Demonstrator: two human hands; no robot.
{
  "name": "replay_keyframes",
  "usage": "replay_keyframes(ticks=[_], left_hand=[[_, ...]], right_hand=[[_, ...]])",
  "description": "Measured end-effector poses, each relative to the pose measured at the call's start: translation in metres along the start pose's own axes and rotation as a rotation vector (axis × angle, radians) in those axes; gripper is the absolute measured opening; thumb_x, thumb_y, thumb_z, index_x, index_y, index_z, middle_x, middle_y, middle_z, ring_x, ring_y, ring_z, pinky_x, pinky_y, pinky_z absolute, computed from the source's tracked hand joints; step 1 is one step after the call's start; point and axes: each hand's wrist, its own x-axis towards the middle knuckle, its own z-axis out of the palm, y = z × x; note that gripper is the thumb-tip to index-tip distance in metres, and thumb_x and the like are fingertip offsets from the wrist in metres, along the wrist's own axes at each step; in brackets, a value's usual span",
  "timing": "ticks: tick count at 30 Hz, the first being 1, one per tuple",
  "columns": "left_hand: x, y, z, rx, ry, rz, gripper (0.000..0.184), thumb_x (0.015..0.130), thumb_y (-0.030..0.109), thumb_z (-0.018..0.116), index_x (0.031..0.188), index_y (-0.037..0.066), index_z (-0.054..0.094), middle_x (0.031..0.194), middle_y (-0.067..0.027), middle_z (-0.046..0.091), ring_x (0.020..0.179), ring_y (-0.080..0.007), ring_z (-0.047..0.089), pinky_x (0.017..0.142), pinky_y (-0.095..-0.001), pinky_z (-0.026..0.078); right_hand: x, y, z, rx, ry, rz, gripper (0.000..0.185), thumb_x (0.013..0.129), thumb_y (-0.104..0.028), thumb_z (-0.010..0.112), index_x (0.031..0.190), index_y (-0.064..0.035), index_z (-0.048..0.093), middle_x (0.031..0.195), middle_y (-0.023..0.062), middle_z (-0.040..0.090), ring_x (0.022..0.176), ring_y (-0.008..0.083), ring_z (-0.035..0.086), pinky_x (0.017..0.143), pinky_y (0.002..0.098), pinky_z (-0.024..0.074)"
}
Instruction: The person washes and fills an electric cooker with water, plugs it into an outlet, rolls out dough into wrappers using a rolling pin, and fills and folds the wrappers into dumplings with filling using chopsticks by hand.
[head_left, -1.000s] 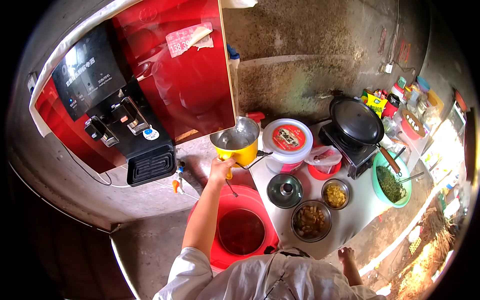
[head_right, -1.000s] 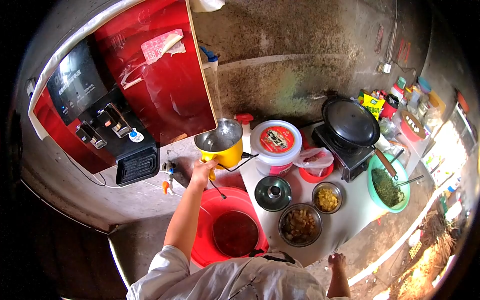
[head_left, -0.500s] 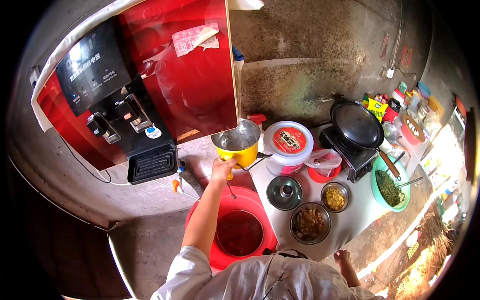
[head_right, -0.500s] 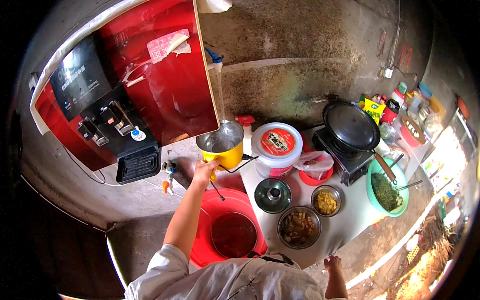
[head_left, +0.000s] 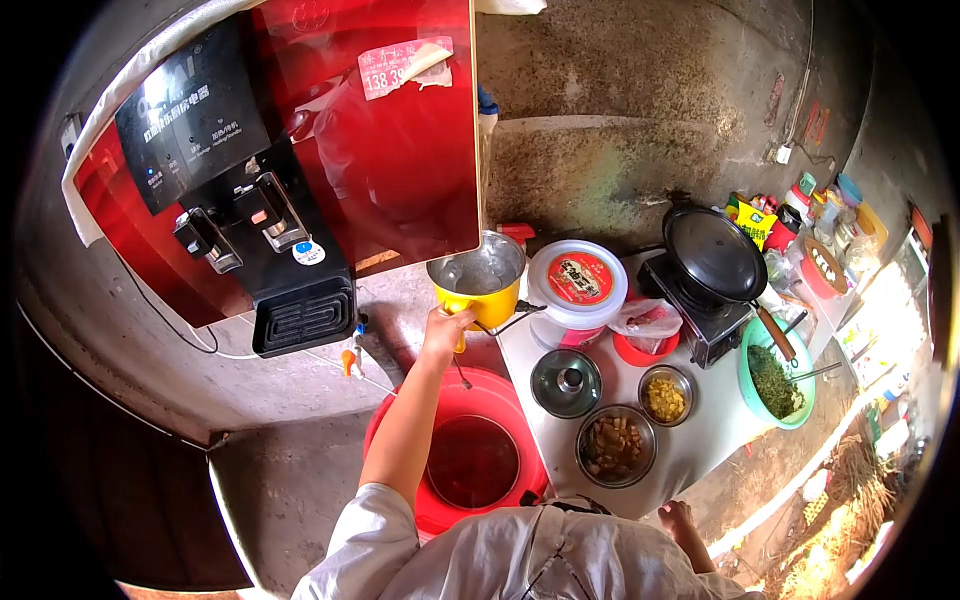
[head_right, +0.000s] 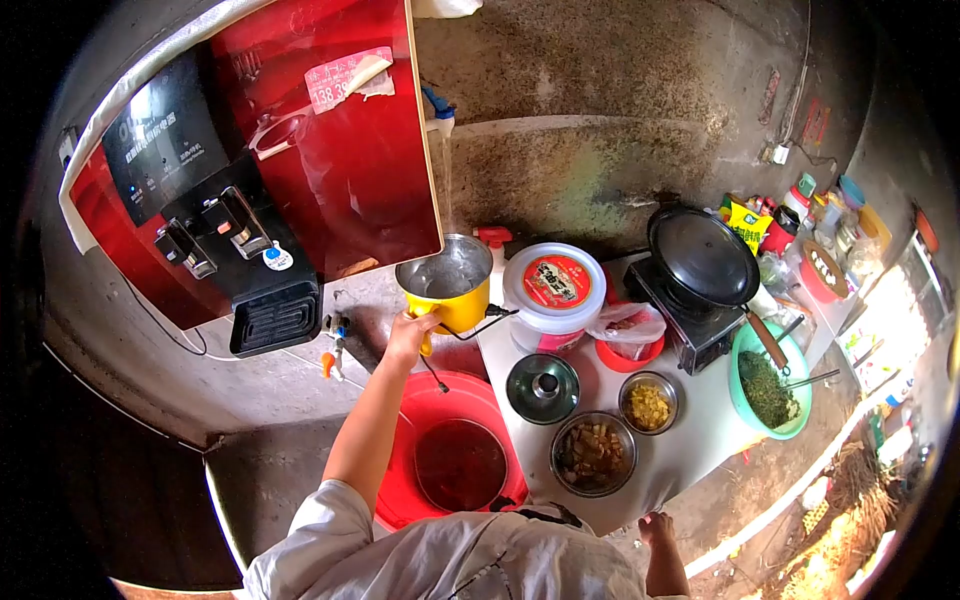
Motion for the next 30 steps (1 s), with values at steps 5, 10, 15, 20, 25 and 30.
replay_keyframes(ticks=[5,10,15,20,25,30], left_hand=[[0.003,-0.003,-0.004,-0.009,-0.046,-0.01,0.019,0.073,0.0,0.057,0.091,0.002,0.058,0.075,0.001,0.057,0.065,-0.0083,0.051,0.06,-0.023,0.041],[0.001,0.001,-0.003,0.028,-0.034,-0.024,0.022,0.073,0.0,0.058,0.095,0.001,0.058,0.08,-0.0001,0.059,0.069,-0.0097,0.054,0.064,-0.0237,0.044],[-0.006,0.008,0.004,-0.006,-0.027,0.005,0.014,0.072,0.003,0.059,0.086,0.003,0.058,0.072,0.0008,0.055,0.062,-0.0093,0.05,0.058,-0.0241,0.039],[0.0,0.001,-0.003,0.004,-0.059,-0.013,0.022,0.073,0.002,0.059,0.095,0.001,0.058,0.08,-0.0007,0.059,0.069,-0.0103,0.054,0.065,-0.0248,0.044],[0.002,-0.003,-0.004,0.019,-0.072,-0.01,0.022,0.073,0.001,0.058,0.094,0.002,0.058,0.078,-0.0001,0.058,0.068,-0.0098,0.053,0.062,-0.0241,0.043],[0.002,-0.003,-0.001,-0.022,-0.057,-0.028,0.021,0.073,0.0,0.057,0.094,0.002,0.058,0.077,0.0002,0.058,0.067,-0.0095,0.052,0.062,-0.0234,0.042]], right_hand=[[0.006,0.003,0.005,-0.013,0.008,-0.036,0.03,0.076,-0.033,0.054,0.091,-0.0088,0.064,0.1,0.0164,0.061,0.1,0.0316,0.053,0.089,0.0401,0.0411],[0.004,0.0,0.002,0.002,-0.014,-0.055,0.03,0.076,-0.034,0.054,0.09,-0.0088,0.064,0.099,0.0163,0.061,0.099,0.0318,0.053,0.09,0.0397,0.0405],[0.0,-0.001,0.001,-0.039,0.003,0.015,0.032,0.077,-0.036,0.054,0.092,-0.009,0.063,0.101,0.0151,0.061,0.103,0.0308,0.051,0.091,0.0393,0.0398],[0.003,0.001,-0.002,-0.028,-0.061,0.063,0.034,0.077,-0.036,0.053,0.095,-0.0089,0.063,0.107,0.0147,0.059,0.106,0.0309,0.049,0.092,0.0398,0.0389],[0.009,0.01,0.008,-0.024,-0.063,0.068,0.036,0.076,-0.036,0.052,0.097,-0.0089,0.063,0.111,0.0151,0.057,0.108,0.0315,0.048,0.094,0.0397,0.0381],[0.007,0.005,0.009,0.0,-0.049,0.064,0.035,0.075,-0.037,0.053,0.095,-0.0105,0.064,0.106,0.0153,0.058,0.105,0.0305,0.05,0.091,0.0399,0.0412]])
